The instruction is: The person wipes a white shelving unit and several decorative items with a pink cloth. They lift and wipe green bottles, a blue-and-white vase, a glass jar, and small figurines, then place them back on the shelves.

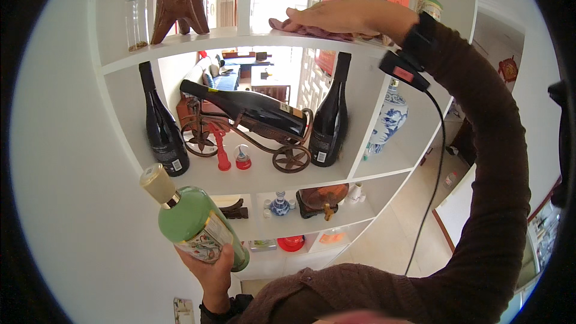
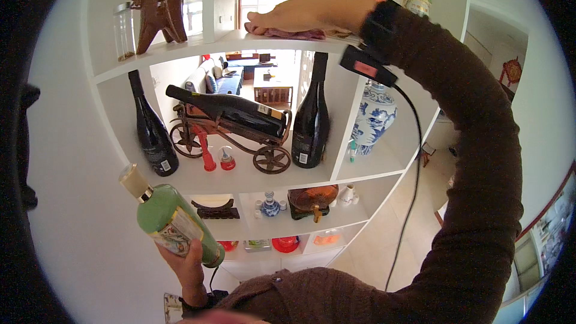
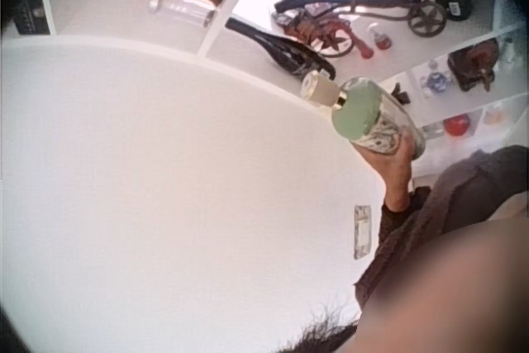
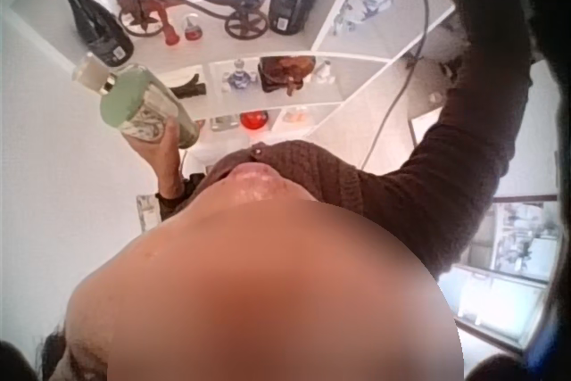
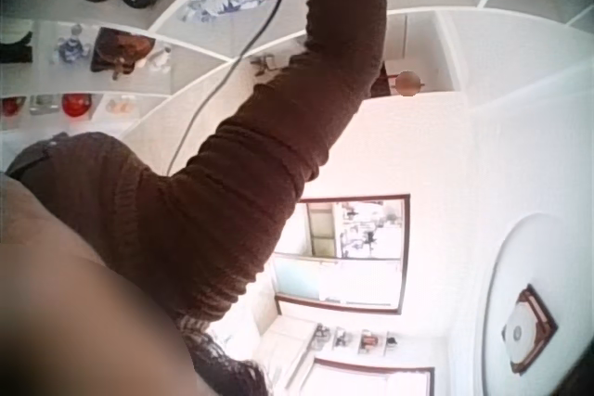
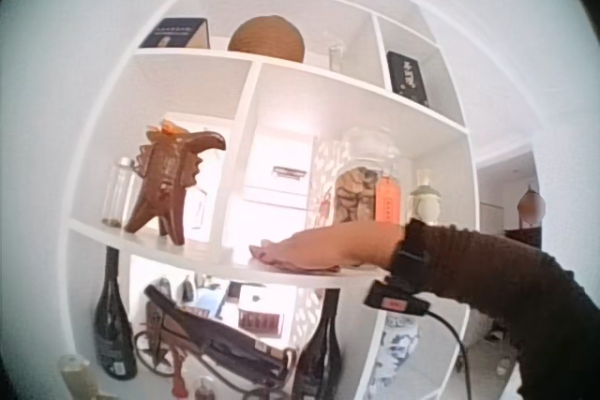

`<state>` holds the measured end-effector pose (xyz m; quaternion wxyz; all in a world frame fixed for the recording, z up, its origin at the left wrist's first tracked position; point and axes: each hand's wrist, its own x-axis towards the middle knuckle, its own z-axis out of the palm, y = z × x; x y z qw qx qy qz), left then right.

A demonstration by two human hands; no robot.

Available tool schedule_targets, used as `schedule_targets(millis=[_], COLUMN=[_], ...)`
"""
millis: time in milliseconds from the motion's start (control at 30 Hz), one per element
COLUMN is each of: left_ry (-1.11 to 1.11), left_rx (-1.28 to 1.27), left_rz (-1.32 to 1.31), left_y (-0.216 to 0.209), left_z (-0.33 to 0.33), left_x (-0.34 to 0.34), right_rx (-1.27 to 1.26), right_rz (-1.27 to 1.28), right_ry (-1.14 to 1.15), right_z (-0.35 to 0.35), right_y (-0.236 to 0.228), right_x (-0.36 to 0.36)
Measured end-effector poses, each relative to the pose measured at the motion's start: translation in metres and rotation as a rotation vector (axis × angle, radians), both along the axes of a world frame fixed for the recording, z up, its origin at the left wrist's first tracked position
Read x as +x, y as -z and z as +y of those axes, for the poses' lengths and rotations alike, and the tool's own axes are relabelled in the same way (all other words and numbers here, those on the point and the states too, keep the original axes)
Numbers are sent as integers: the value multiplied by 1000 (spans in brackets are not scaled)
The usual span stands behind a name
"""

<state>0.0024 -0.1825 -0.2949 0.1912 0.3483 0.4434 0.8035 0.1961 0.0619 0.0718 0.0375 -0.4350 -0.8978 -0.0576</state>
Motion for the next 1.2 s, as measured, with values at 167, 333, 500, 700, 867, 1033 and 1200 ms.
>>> schedule_targets(millis=[167, 333, 500, 700, 867, 1033, 1200], left_ry=[32, 59, 144, 267, 257, 390, 519], left_rx=[-17, 3, 67, 91, 221, 367, 425], left_rz=[27, -5, 11, 126, 249, 309, 441], left_y=[0, -12, -40, -100, -169, -240, -311], left_z=[4, 2, -2, -15, -4, 17, 57], left_x=[3, 4, 0, -1, 14, 38, 54], right_rx=[49, -33, -24, 19, 99, 33, -20], right_rz=[102, 307, 480, 600, 658, 786, 835], right_ry=[-217, -130, -108, -84, 19, -30, -47], right_z=[-32, -46, -48, -22, -5, 4, 8], right_y=[7, 19, 28, 31, 35, 41, 42], right_x=[69, 126, 175, 217, 241, 253, 257])
